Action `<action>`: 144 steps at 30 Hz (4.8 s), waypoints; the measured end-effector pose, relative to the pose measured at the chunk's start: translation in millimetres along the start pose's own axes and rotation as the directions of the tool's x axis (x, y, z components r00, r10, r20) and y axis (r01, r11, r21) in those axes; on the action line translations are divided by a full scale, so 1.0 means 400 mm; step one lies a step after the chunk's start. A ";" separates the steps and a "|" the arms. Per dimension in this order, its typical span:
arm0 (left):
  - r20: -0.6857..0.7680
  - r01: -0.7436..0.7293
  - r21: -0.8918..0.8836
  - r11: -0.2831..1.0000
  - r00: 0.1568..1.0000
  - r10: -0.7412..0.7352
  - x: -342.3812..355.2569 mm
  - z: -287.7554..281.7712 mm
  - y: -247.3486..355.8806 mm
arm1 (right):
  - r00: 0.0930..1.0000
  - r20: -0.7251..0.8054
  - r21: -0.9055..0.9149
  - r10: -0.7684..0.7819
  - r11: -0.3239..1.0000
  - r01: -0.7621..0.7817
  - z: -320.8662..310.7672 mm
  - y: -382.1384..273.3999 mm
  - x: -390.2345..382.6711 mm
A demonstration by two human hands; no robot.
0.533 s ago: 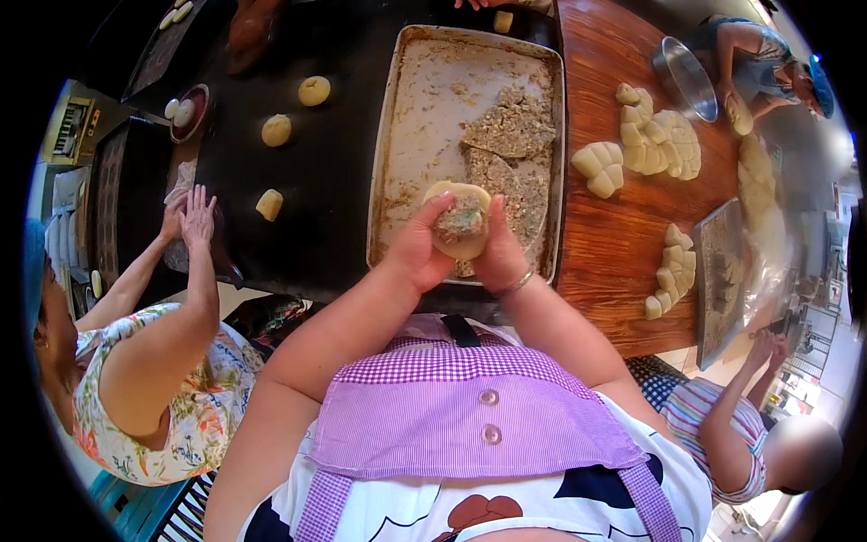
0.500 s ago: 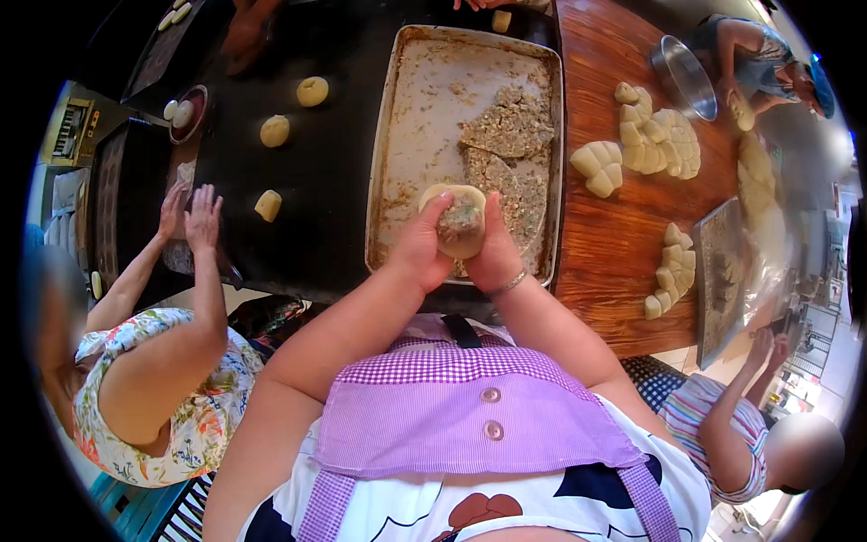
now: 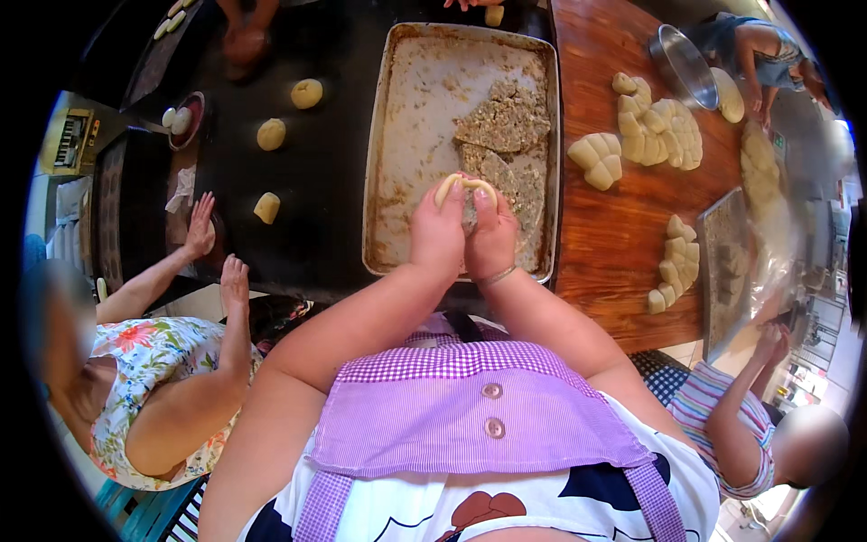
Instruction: The person prepares dough by flattening a small piece, scooping a filling from a tray onto the center, and folding the edges to enclose the filling before rolling it into a ball.
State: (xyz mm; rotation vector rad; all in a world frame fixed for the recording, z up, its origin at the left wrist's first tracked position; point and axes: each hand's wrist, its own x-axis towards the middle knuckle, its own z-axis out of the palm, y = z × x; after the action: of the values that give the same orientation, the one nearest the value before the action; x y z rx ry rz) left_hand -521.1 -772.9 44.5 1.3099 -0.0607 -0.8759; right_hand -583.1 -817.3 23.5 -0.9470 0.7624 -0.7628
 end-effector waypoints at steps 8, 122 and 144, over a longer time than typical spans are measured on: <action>0.266 0.152 -0.458 0.876 0.964 -0.028 0.008 -0.040 0.056 | 0.985 0.092 0.166 0.147 0.973 -0.161 0.011 -0.073 0.016; 0.457 -0.379 0.026 0.925 0.828 0.326 -0.114 -0.243 -0.010 | 0.776 0.623 -0.177 -0.100 0.948 0.264 0.019 -0.026 -0.091; 0.518 -0.859 0.369 0.355 0.507 0.689 -0.172 -0.194 0.100 | 0.787 0.370 0.097 0.493 0.822 -0.560 0.084 -0.087 -0.146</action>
State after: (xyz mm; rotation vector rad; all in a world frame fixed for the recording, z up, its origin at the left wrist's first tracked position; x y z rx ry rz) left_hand -508.4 -670.1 84.3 1.4718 -1.2228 -0.1324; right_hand -592.8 -768.2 80.6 -0.6021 0.5959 -0.1661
